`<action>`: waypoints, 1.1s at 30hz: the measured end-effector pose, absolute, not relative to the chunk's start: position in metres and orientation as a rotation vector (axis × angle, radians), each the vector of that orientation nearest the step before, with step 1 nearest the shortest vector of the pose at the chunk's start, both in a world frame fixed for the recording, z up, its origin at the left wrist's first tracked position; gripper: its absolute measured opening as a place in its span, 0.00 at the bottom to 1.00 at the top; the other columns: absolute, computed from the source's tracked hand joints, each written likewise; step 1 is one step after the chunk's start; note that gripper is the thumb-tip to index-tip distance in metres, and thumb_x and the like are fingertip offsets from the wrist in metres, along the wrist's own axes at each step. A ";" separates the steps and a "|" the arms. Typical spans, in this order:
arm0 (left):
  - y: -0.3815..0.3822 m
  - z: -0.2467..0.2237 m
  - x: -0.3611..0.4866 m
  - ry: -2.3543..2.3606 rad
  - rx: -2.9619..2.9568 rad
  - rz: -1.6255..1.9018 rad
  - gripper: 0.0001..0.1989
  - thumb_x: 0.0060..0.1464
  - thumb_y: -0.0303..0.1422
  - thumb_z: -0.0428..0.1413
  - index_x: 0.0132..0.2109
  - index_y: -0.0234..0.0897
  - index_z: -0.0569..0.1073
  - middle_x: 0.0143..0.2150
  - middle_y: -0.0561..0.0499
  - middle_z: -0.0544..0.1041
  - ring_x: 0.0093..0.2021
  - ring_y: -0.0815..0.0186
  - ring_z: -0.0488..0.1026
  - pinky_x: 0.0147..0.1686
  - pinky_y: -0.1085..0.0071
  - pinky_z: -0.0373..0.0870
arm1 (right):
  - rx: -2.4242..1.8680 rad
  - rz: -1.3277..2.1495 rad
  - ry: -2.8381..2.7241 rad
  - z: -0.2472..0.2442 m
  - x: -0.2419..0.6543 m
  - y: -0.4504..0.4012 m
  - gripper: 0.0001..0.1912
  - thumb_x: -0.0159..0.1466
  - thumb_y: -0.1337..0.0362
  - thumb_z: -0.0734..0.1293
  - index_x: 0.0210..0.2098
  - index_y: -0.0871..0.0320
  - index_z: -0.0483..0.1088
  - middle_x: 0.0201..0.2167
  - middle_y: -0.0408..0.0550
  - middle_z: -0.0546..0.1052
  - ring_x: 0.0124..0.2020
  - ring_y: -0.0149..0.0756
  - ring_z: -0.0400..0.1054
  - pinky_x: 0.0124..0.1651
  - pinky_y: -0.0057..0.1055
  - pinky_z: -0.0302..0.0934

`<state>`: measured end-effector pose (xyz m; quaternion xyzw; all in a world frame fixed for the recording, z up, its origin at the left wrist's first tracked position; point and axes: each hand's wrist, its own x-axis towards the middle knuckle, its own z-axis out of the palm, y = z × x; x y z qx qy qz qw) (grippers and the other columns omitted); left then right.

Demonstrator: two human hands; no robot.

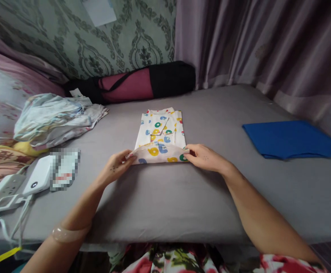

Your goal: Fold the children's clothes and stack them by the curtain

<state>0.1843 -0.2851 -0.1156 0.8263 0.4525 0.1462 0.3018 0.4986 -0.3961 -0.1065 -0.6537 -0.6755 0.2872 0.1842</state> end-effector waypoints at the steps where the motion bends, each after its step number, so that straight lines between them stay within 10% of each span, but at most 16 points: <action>1: -0.282 -0.117 0.187 1.228 2.187 0.395 0.15 0.58 0.42 0.48 0.38 0.36 0.74 0.24 0.56 0.66 0.26 0.71 0.62 0.27 0.76 0.57 | -1.865 0.775 -1.867 -0.109 0.498 -0.395 0.13 0.63 0.55 0.58 0.31 0.57 0.69 0.25 0.41 0.70 0.25 0.31 0.60 0.27 0.28 0.49; 11: -0.272 -0.124 0.210 1.402 2.320 0.347 0.12 0.58 0.36 0.48 0.28 0.37 0.65 0.22 0.56 0.64 0.24 0.70 0.60 0.25 0.74 0.51 | -2.100 0.605 -1.736 -0.125 0.492 -0.388 0.11 0.63 0.56 0.60 0.32 0.56 0.68 0.29 0.46 0.76 0.28 0.34 0.67 0.28 0.28 0.52; 18: -0.272 -0.144 0.200 1.409 2.347 0.527 0.13 0.57 0.40 0.52 0.48 0.39 0.67 0.31 0.52 0.73 0.30 0.67 0.68 0.29 0.73 0.60 | -2.195 0.584 -1.663 -0.125 0.490 -0.389 0.11 0.63 0.58 0.62 0.42 0.55 0.68 0.29 0.44 0.78 0.30 0.36 0.70 0.28 0.29 0.52; 33: -0.268 -0.154 0.184 1.381 2.519 0.701 0.15 0.59 0.30 0.47 0.53 0.38 0.66 0.41 0.44 0.71 0.40 0.60 0.71 0.42 0.61 0.70 | -2.342 0.234 -1.754 -0.116 0.487 -0.393 0.18 0.69 0.63 0.51 0.51 0.55 0.67 0.39 0.54 0.78 0.39 0.45 0.73 0.38 0.36 0.60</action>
